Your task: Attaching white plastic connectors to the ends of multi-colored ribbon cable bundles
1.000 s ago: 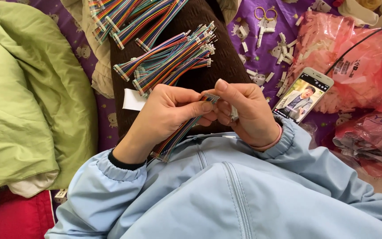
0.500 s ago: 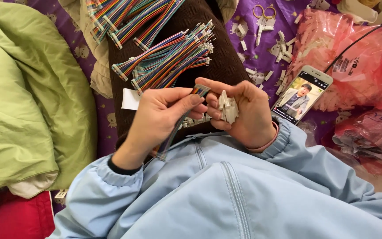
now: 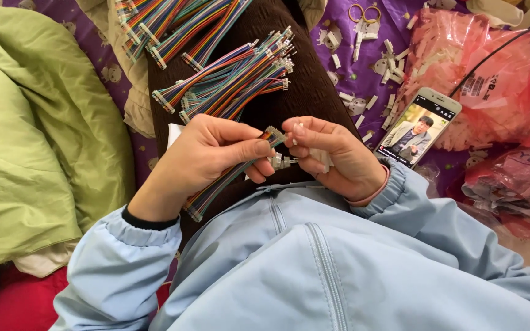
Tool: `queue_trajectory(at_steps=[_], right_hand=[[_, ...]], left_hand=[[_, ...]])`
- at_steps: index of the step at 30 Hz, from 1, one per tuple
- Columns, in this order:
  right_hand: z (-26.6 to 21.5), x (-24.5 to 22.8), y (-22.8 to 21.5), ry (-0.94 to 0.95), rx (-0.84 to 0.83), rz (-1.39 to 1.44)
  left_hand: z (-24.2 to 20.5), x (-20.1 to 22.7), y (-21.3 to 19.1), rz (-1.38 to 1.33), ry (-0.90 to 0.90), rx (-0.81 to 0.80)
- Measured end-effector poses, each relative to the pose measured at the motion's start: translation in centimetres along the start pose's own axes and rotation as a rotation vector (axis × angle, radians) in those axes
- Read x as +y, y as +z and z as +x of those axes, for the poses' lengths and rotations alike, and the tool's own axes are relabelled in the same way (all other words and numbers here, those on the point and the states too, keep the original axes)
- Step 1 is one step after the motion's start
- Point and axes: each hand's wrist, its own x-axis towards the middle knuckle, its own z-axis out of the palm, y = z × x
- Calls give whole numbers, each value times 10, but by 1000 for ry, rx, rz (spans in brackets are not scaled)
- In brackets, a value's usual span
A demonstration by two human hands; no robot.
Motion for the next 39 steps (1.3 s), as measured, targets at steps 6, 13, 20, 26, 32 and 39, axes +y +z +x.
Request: queue_trajectory(at_steps=[6,13,20,26,32,39], right_hand=[[-3,-4,4,62,22,151],[-11,5,4,29,78,21],[-20,-4,8,-88,-13,-337],[-13,5,-2,1,16,-83],[2,12,-10,55,-56,218],[-1,3,5,58,35,216]], left_hand=[[-1,-11,1,-4,-51,-42],[2,-19,7,-8,-114,-52],[3,-11,2,126,-114,-119],[3,-6,5,95,-129,-136],[0,-20,3,105,-138,-194],[2,-15,10,150,-116,-223]])
